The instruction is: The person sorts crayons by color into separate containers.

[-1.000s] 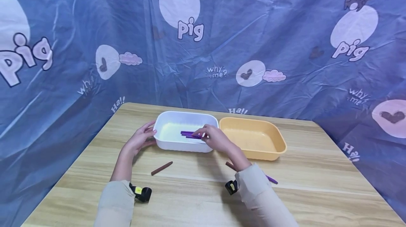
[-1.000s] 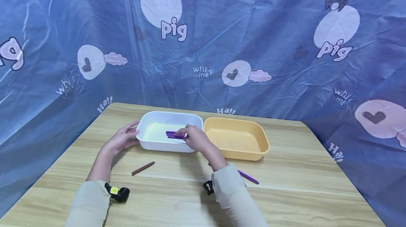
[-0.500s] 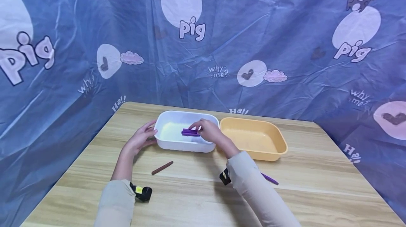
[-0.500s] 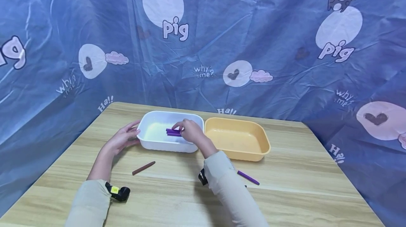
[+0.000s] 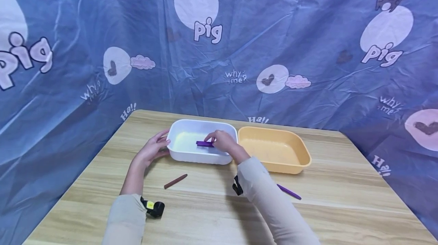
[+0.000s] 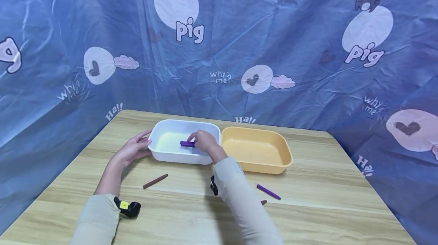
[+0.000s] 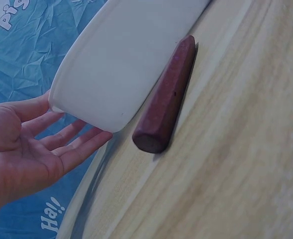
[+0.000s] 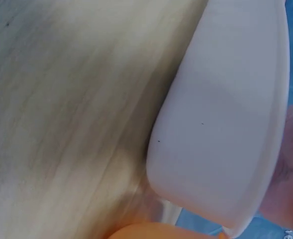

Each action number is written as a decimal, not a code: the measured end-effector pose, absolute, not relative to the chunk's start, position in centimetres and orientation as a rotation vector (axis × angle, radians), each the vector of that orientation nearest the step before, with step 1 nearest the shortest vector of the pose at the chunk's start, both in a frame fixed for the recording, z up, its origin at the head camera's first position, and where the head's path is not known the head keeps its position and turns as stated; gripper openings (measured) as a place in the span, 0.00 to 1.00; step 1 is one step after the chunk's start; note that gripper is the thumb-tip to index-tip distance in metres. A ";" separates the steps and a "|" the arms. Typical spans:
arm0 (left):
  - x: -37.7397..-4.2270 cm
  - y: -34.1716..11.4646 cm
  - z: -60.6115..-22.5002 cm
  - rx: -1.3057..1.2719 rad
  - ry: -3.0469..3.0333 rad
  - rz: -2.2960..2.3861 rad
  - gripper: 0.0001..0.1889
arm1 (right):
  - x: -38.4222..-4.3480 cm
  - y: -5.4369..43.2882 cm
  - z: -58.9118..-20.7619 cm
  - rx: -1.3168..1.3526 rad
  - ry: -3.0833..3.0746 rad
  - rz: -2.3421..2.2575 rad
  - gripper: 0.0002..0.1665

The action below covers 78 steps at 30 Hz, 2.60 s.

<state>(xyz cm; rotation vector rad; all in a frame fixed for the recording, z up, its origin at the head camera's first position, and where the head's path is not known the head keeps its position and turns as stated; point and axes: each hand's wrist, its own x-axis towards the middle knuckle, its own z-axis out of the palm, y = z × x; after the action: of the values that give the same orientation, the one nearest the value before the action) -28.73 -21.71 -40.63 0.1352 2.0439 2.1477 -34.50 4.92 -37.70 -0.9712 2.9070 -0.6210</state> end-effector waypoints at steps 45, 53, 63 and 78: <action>-28.9 -21.8 -40.9 0.139 2.039 2.154 0.31 | -28.7 9.8 -33.9 -1.132 3.095 -0.673 0.19; -29.1 -21.8 -41.0 0.134 2.042 2.153 0.30 | -26.1 13.3 -33.6 -1.149 3.133 -0.743 0.19; -29.1 -21.9 -41.1 0.136 2.048 2.146 0.31 | -23.1 18.3 -34.4 -1.081 3.224 -0.704 0.20; -29.0 -21.8 -41.1 0.139 2.065 2.134 0.31 | -19.8 25.4 -37.4 -1.044 3.209 -0.912 0.22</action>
<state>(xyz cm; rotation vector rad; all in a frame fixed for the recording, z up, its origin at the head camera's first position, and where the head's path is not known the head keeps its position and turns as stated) -29.01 -21.81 -41.12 0.1388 2.0653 2.1338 -19.81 25.40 -37.35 -1.0435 3.2087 -0.9116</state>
